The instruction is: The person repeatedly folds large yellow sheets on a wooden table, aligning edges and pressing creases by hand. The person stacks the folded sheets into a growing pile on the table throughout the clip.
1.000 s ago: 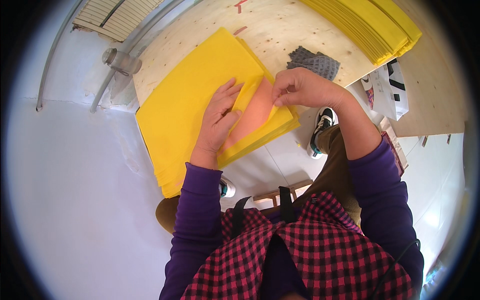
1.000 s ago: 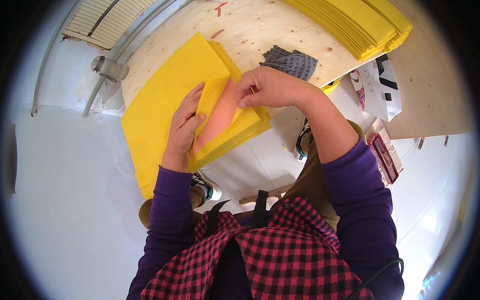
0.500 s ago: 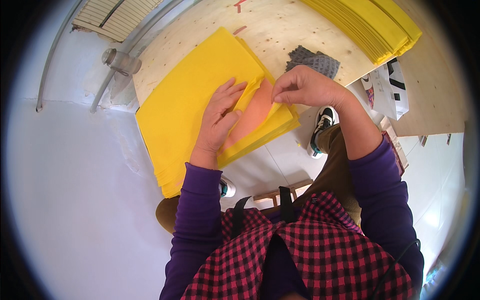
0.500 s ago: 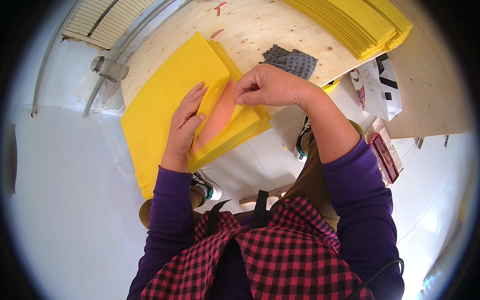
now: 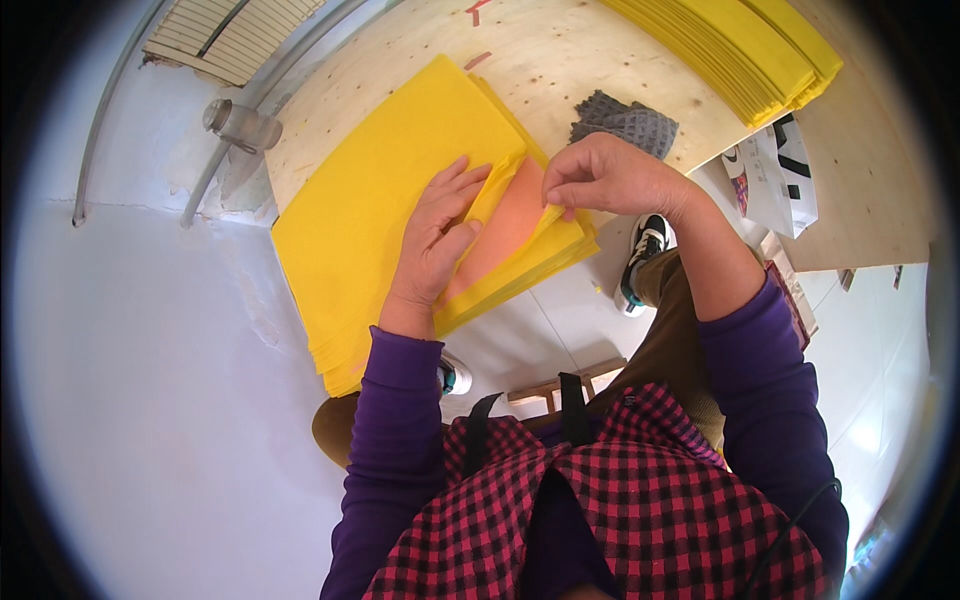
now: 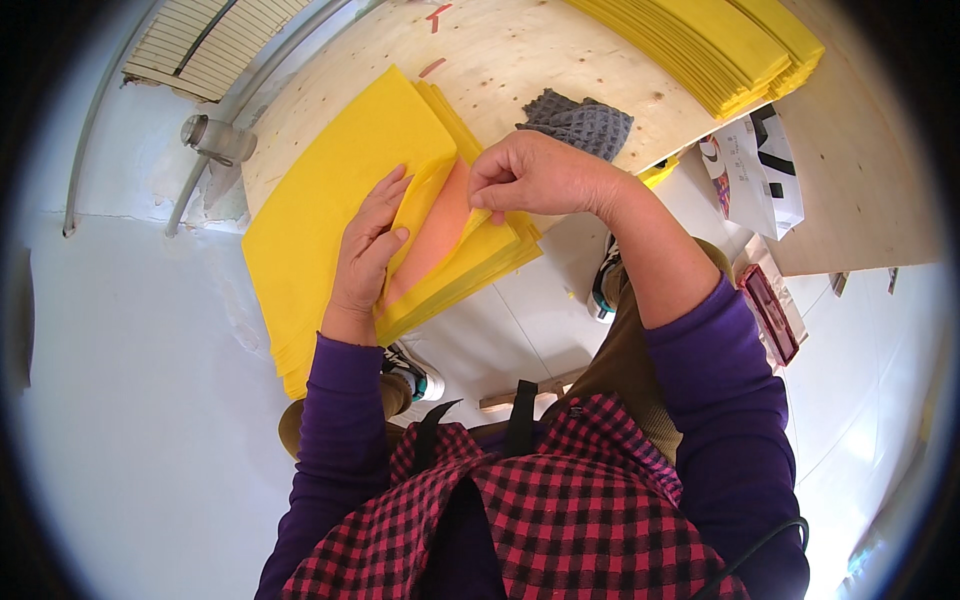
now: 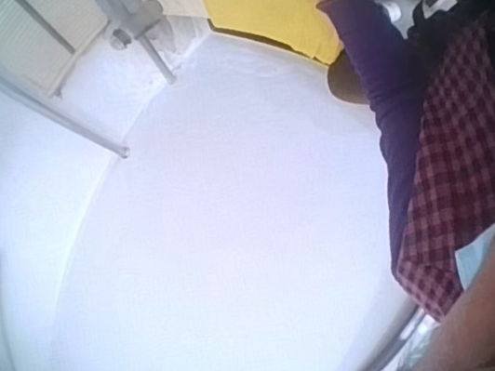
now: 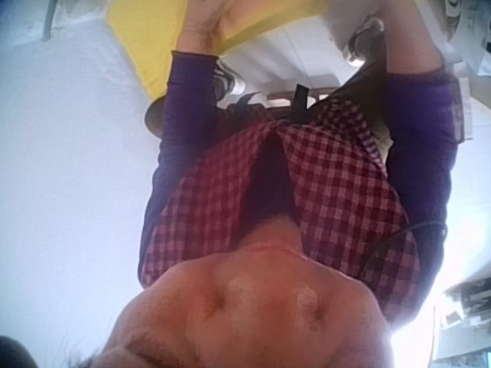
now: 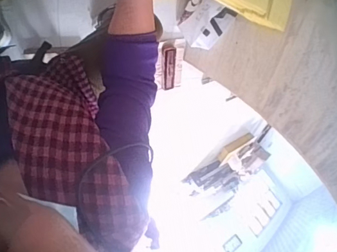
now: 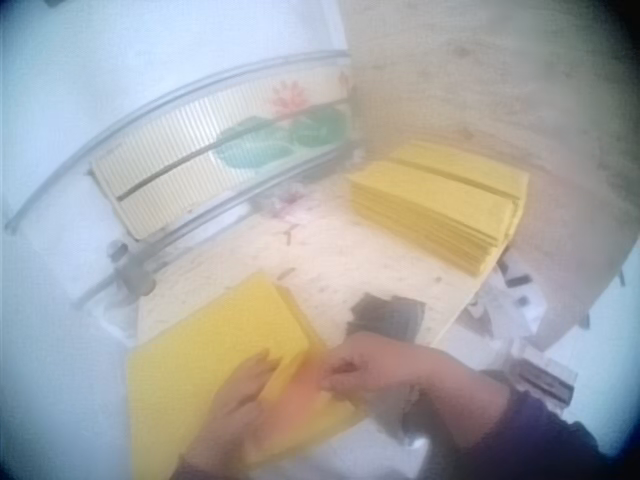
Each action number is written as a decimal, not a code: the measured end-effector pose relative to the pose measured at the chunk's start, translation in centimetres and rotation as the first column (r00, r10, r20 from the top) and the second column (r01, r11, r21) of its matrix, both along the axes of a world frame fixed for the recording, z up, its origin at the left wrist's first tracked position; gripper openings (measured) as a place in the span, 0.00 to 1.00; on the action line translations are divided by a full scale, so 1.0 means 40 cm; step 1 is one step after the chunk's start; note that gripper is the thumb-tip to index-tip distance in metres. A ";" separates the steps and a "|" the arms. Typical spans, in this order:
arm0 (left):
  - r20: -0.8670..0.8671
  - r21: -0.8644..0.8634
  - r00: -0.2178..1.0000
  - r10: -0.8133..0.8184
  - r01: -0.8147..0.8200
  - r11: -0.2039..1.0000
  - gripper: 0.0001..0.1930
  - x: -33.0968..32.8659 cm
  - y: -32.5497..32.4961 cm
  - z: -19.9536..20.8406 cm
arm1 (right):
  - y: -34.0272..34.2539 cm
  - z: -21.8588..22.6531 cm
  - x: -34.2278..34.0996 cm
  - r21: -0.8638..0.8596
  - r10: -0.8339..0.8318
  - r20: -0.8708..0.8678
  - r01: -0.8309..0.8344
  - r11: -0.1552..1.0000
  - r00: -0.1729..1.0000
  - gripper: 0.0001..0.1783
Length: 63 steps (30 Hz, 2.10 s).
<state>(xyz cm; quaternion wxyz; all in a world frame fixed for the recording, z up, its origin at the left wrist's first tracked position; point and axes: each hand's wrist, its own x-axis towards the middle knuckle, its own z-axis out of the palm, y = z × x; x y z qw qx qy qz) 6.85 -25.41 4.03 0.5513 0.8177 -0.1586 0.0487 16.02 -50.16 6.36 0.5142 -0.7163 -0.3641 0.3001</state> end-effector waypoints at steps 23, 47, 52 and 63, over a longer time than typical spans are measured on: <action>0.020 0.056 0.999 -0.028 0.027 0.998 0.23 0.002 0.002 0.003 | 0.012 0.007 -0.011 0.081 -0.088 -0.066 0.093 0.992 0.994 0.09; -0.169 -0.234 0.986 0.004 -0.044 0.971 0.18 -0.014 -0.010 0.007 | -0.090 -0.079 0.076 -0.305 -0.352 0.630 0.637 0.708 0.693 0.13; -0.181 -0.268 0.983 0.011 -0.060 0.961 0.16 -0.014 -0.011 0.004 | -0.070 -0.114 0.095 -0.393 -0.315 0.660 0.671 0.629 0.682 0.09; -0.164 -0.236 0.986 0.014 -0.053 0.970 0.16 -0.011 -0.008 0.004 | -0.058 -0.063 0.042 0.080 -0.326 0.285 0.317 0.945 0.901 0.11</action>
